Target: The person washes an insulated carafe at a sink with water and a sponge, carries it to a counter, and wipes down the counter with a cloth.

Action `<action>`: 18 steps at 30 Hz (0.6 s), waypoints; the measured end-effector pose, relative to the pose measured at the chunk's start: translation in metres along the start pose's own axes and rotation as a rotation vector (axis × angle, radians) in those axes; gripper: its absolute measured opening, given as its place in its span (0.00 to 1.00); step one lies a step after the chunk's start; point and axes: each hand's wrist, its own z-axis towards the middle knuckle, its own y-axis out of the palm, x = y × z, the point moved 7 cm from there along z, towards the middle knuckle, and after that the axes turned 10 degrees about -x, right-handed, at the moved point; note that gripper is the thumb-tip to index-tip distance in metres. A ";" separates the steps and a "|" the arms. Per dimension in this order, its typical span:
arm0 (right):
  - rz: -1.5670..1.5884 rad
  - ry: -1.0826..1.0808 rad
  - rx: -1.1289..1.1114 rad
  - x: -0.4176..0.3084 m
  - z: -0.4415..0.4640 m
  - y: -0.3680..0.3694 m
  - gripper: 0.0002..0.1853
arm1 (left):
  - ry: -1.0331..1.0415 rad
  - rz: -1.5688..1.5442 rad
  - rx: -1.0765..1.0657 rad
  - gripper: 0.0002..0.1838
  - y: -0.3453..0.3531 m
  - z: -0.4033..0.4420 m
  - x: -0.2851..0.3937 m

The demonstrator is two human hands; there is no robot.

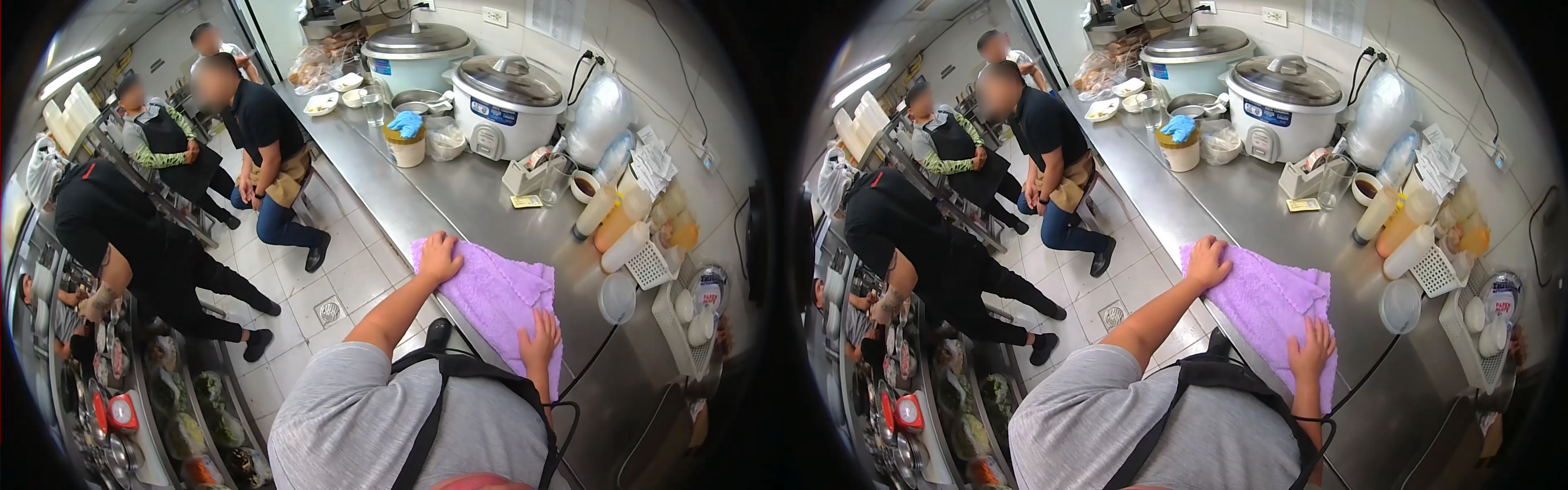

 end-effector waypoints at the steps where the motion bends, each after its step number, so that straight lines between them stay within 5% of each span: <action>1: 0.001 0.003 -0.001 -0.001 0.000 -0.001 0.29 | -0.002 0.001 -0.010 0.24 0.001 0.001 0.000; 18: -0.019 -0.001 0.013 -0.002 0.000 -0.003 0.28 | -0.001 0.002 -0.022 0.23 0.004 -0.002 -0.002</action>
